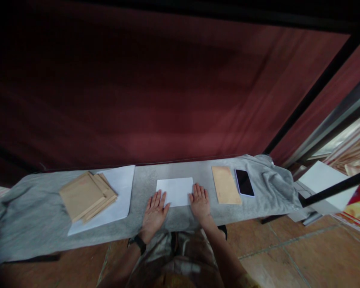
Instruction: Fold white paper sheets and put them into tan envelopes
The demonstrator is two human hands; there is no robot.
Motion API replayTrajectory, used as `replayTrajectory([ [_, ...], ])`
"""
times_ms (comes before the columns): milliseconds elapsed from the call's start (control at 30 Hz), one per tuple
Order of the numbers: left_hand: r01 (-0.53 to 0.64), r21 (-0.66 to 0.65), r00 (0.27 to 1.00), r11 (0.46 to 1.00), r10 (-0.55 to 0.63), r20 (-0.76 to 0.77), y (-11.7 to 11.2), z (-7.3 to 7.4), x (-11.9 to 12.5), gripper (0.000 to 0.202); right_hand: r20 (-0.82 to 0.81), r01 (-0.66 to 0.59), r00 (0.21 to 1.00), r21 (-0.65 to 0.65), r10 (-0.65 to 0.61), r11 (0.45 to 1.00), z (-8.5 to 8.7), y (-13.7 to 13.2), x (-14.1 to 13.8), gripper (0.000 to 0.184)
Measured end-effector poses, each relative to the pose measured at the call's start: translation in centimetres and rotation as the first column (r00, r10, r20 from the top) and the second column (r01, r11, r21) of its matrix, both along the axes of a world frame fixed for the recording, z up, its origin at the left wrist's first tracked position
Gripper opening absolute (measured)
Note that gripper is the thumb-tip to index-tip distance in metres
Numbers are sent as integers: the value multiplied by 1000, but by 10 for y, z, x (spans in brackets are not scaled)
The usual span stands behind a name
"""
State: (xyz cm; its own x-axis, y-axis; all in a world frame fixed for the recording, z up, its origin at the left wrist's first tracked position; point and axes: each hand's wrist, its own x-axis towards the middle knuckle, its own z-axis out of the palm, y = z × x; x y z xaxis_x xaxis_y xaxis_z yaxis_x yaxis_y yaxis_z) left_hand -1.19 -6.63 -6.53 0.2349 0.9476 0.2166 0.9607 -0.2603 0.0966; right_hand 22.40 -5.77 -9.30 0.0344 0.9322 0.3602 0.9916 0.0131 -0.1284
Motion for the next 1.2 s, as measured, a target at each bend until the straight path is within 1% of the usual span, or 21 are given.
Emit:
replayTrajectory([
  [100, -19, -32, 1000, 999, 19, -8, 1, 1, 2, 57, -24, 3, 1000, -19, -3, 1000, 1, -5, 5, 55],
  [200, -22, -44, 1000, 999, 23, 18, 5, 3, 14, 57, -44, 7, 999, -45, -9, 999, 3, -8, 5, 55],
  [267, 38, -32, 998, 999, -37, 52, 9, 3, 30, 57, -55, 9, 998, -62, -12, 998, 5, -9, 4, 54],
  [367, 165, -17, 982, 986, -163, 91, 15, 1, 57, 58, -70, 8, 997, -79, -14, 997, 7, -9, 3, 54],
  [433, 199, -24, 976, 980, -196, 93, 21, -2, 70, 58, -72, 7, 997, -88, -13, 996, 7, -8, 4, 55],
  [500, 200, -37, 977, 979, -197, 86, 30, -4, 75, 58, -68, 6, 998, -99, -13, 995, 8, -8, 4, 55],
  [600, 172, -50, 983, 984, -168, 68, 46, -3, 67, 59, -67, 11, 998, -115, -19, 993, 8, -8, 4, 55],
  [700, 109, -75, 994, 991, -107, 35, 61, -1, 49, 60, -76, 15, 997, -123, -24, 992, 8, -8, 3, 55],
  [767, 62, -77, 998, 995, -61, 18, 65, 0, 36, 60, -85, 19, 996, -122, -29, 992, 7, -8, 3, 55],
  [833, 18, -57, 1000, 998, -18, 13, 65, -1, 24, 60, -93, 18, 995, -117, -29, 993, 7, -8, 3, 55],
  [933, -21, -19, 1000, 1000, 21, 16, 59, -4, 13, 61, -92, 11, 996, -106, -21, 994, 7, -8, 4, 55],
  [1033, -35, 2, 999, 999, 35, 26, 53, -5, 9, 61, -89, 29, 995, -70, -35, 997, 9, -9, 2, 55],
  [1100, -41, 6, 999, 999, 41, 33, 51, -4, 10, 61, -91, 32, 995, -34, -35, 999, 10, -10, -4, 55],
  [1133, -42, 7, 999, 999, 42, 35, 51, -4, 11, 61, -90, 13, 996, -23, -15, 1000, 11, -11, -10, 56],
  [1200, -42, 7, 998, 999, 41, 42, 52, -3, 12, 61, -84, -75, 994, -25, 73, 997, 13, -13, -23, 56],
])
